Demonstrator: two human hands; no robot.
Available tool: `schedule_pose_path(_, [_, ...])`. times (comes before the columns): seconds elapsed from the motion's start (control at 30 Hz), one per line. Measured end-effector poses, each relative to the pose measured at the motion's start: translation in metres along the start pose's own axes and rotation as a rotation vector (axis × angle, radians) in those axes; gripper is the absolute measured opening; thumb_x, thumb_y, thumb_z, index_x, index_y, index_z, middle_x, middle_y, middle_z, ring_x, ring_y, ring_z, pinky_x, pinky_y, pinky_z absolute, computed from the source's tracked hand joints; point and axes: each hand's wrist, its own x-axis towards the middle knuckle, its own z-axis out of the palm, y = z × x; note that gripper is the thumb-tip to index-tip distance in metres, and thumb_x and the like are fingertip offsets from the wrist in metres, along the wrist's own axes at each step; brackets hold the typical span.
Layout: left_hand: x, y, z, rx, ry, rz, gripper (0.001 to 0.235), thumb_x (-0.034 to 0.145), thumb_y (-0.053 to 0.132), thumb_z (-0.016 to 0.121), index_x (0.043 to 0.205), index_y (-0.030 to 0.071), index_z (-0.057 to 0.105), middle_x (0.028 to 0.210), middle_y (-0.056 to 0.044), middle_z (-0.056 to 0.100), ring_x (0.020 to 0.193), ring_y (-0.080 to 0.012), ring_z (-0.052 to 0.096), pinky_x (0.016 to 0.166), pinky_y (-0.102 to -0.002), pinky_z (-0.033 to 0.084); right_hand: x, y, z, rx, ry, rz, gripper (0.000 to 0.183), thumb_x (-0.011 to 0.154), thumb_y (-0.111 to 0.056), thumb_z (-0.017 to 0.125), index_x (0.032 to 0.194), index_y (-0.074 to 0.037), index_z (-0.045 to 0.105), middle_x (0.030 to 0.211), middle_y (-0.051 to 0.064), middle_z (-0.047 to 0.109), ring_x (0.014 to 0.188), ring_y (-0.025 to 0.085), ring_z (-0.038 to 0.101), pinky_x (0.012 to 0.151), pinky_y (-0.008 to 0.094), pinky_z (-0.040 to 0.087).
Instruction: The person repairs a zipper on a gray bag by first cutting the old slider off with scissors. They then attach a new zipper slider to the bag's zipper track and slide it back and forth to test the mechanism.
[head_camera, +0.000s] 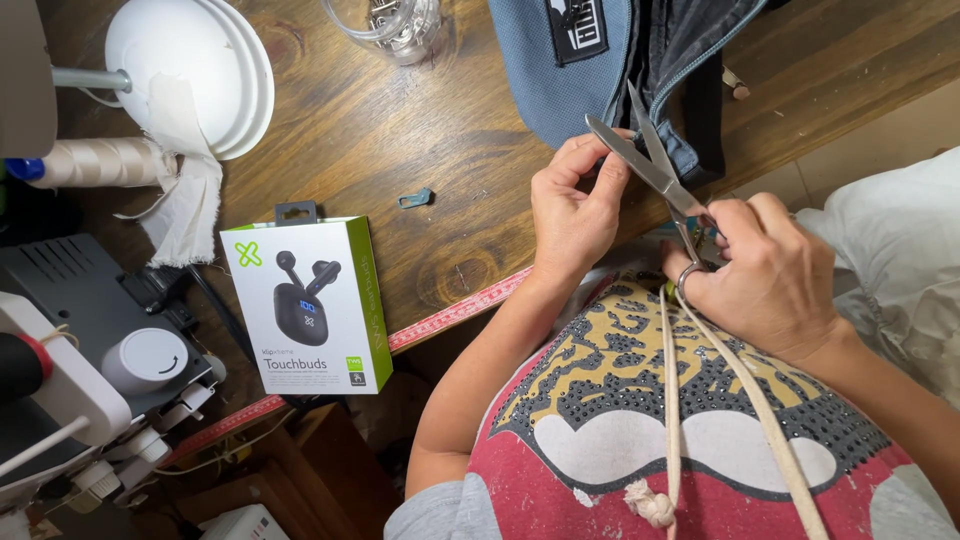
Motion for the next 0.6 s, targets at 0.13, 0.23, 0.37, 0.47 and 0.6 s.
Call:
schedule_pose_path(0.13, [-0.001,0.0,0.001,-0.042,0.0,-0.004,0.012,0.1,0.02,0.068,0.106,0.015,0.077,0.109,0.001,0.075,0.107,-0.0116,0.067,0.103,-0.029,0.052,0.003,0.004,-0.004,-0.111,-0.03,0.012,0.033,0.086,-0.046,0.081,0.106,-0.021,0.074,0.093,0.003,0.061,0.08,0.031,0.069,0.063,0.047,0.055])
schedule_pose_path(0.23, [-0.001,0.002,0.001,-0.043,-0.007,-0.01,0.013,0.1,0.02,0.068,0.107,0.014,0.077,0.109,0.001,0.075,0.107,-0.0117,0.067,0.104,-0.029,0.051,0.007,0.004,-0.007,-0.116,-0.056,0.007,0.037,0.085,-0.05,0.08,0.108,-0.021,0.075,0.094,0.003,0.062,0.08,0.031,0.069,0.066,0.047,0.056])
schedule_pose_path(0.37, [-0.001,-0.002,0.001,-0.04,-0.002,-0.005,0.013,0.1,0.02,0.068,0.107,0.015,0.077,0.109,0.001,0.075,0.108,-0.0115,0.067,0.104,-0.029,0.051,0.011,0.006,-0.007,-0.121,-0.076,-0.005,0.042,0.083,-0.052,0.078,0.11,-0.02,0.074,0.096,0.006,0.062,0.083,0.034,0.069,0.067,0.049,0.057])
schedule_pose_path(0.47, [-0.001,-0.004,0.0,-0.051,-0.01,0.006,0.013,0.101,0.019,0.066,0.106,0.015,0.077,0.109,0.003,0.074,0.106,-0.0103,0.066,0.104,-0.028,0.05,0.013,0.006,-0.009,-0.134,-0.092,-0.001,0.041,0.083,-0.052,0.077,0.108,-0.02,0.073,0.095,0.008,0.06,0.081,0.037,0.071,0.066,0.051,0.056])
schedule_pose_path(0.6, [-0.001,-0.003,0.001,-0.081,-0.005,-0.008,0.013,0.101,0.02,0.068,0.109,0.015,0.077,0.104,0.005,0.072,0.102,-0.0082,0.063,0.101,-0.026,0.05,0.014,0.009,-0.011,-0.189,-0.078,-0.018,0.043,0.084,-0.055,0.076,0.107,-0.019,0.073,0.094,0.007,0.06,0.083,0.034,0.071,0.065,0.048,0.057])
